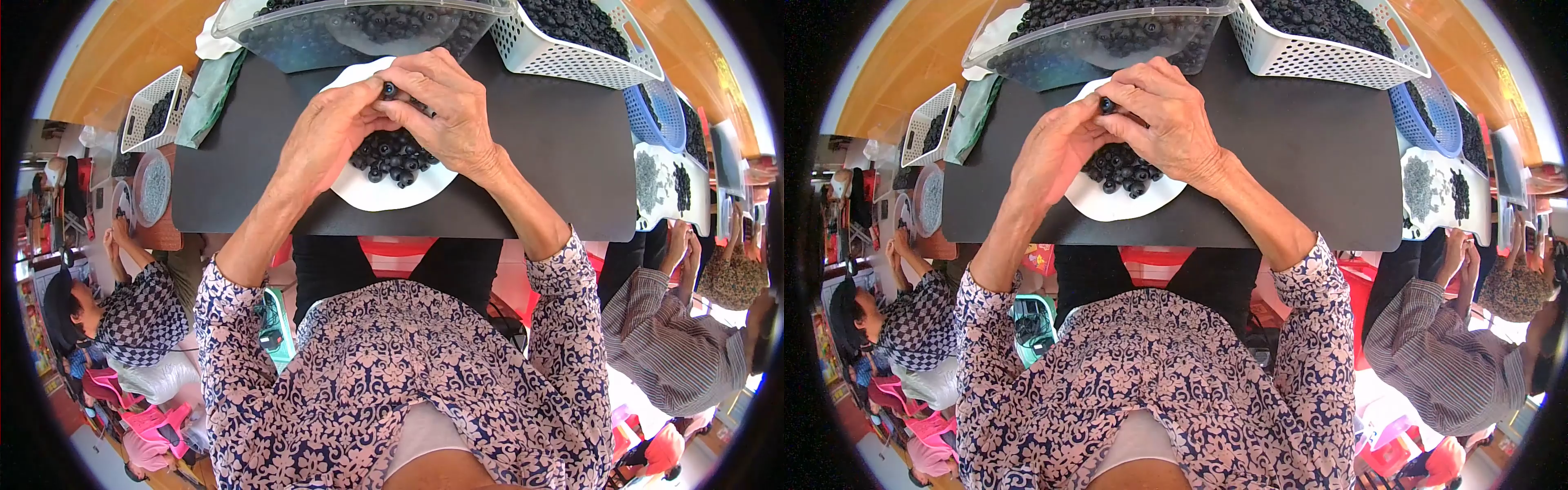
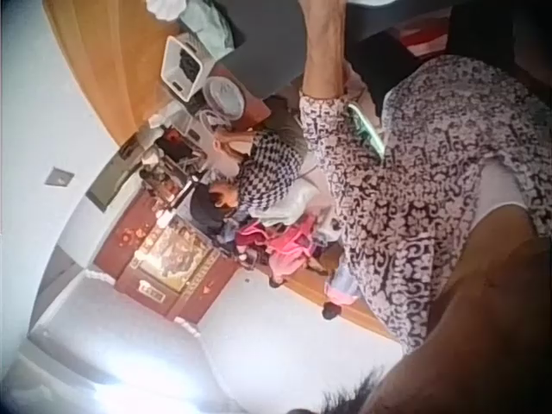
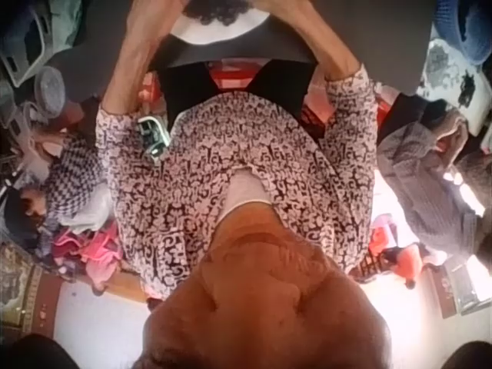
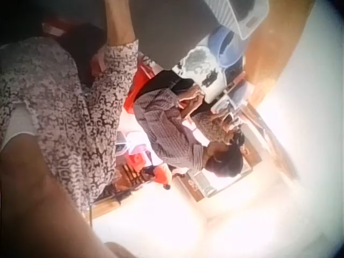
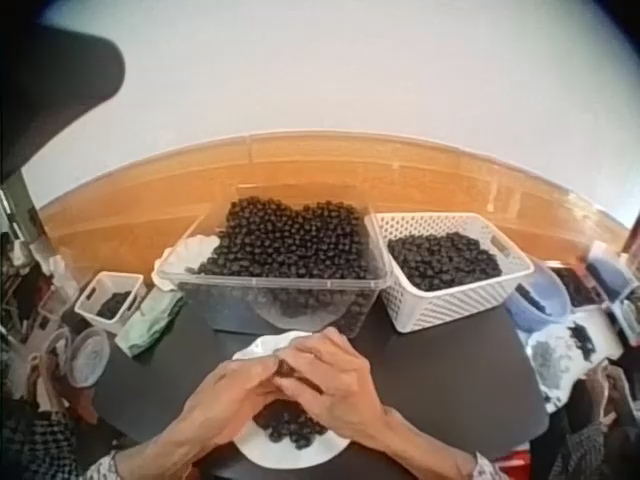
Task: The person sorts small black parts by hand, transferring them from a large plastic crate into a white plate.
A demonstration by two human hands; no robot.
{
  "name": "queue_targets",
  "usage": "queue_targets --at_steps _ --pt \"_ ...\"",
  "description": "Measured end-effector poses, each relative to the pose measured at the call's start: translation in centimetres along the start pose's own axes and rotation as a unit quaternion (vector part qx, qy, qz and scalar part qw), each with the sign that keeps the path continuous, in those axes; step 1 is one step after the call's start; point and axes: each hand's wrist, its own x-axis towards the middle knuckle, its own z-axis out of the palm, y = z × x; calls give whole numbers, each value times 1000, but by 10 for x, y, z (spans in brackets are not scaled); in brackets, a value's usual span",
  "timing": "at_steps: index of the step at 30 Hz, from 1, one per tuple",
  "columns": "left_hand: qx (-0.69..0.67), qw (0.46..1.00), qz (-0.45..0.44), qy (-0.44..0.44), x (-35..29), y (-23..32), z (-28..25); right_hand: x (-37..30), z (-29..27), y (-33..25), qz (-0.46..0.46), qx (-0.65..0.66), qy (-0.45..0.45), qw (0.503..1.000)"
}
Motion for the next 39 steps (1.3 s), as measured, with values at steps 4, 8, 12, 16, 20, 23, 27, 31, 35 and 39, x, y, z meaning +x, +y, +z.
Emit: queue_targets --at_steps 4,8,12,16,20,23,27,31,35,39 --pt "147 987 69 21 -11 13 -17 0 -1 0 -12 -17 -9 1000" --pt "384 913 104 86 -22 26 -27 -1 -3 3 -13 -21 -23 999" --pt "616 760 204 49 -30 31 -36 2 -3 -6 67 101 -29 992" --pt "698 668 258 21 -23 26 -32 4 -9 -5 206 339 -63 916" --pt "782 583 218 17 -11 17 -34 1 -19 0 313 438 -61 840" --pt "808 558 192 -10 -4 17 -30 -1 -23 6 312 419 -69 850" --pt "791 579 194 -28 2 17 -31 -1 -10 3 248 263 -68 930" --pt "767 621 164 -17 6 22 -33 -2 -10 2 224 219 -93 945" --pt "730 672 117 46 1 21 -32 -4 -7 4 215 221 -93 947" --pt "741 652 156 34 0 17 -46 -3 -8 3 211 208 -90 951"
